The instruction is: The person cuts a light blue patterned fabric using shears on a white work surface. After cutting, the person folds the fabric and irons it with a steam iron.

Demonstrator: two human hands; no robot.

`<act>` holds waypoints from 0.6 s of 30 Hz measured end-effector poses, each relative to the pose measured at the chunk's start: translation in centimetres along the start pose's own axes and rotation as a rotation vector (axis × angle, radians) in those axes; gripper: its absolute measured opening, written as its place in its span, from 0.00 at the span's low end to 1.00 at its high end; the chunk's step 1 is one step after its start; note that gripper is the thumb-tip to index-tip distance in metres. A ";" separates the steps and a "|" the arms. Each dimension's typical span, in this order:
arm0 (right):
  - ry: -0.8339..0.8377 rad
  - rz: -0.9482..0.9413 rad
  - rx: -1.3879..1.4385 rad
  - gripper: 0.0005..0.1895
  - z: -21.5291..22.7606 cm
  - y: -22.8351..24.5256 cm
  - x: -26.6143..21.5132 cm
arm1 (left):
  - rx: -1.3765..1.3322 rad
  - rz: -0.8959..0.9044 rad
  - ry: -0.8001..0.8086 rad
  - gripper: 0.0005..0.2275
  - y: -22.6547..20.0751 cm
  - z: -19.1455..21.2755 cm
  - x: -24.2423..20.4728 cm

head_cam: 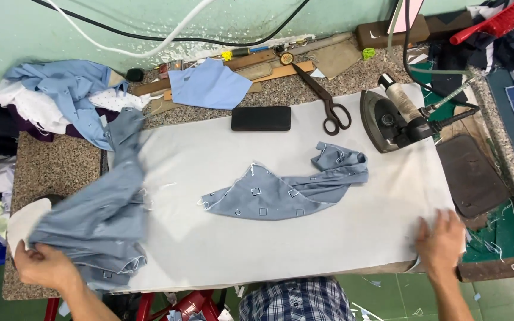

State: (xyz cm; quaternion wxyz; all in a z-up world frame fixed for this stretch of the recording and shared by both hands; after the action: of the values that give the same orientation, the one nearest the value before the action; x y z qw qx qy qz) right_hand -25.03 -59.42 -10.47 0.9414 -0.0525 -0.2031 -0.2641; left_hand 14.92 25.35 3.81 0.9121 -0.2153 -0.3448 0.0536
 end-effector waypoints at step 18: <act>0.282 0.433 0.460 0.05 1.6 23.8 8.2 | 0.583 0.275 1.111 0.27 -1.6 -11.7 -11.1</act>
State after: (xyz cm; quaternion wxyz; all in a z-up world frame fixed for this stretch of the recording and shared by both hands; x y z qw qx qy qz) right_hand -6.83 -42.64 -5.48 0.9816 0.1565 -0.1091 -0.0099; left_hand 14.07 17.01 -10.07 0.9606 0.0035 0.2389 0.1422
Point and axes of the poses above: each hand's wrist, its own x-axis towards the middle knuckle, its own z-axis out of the back of the hand, y = z × x, the point moved 7 cm from there along x, towards the middle knuckle, and after that the axes turned 1 degree about z, right-handed, at the moved point
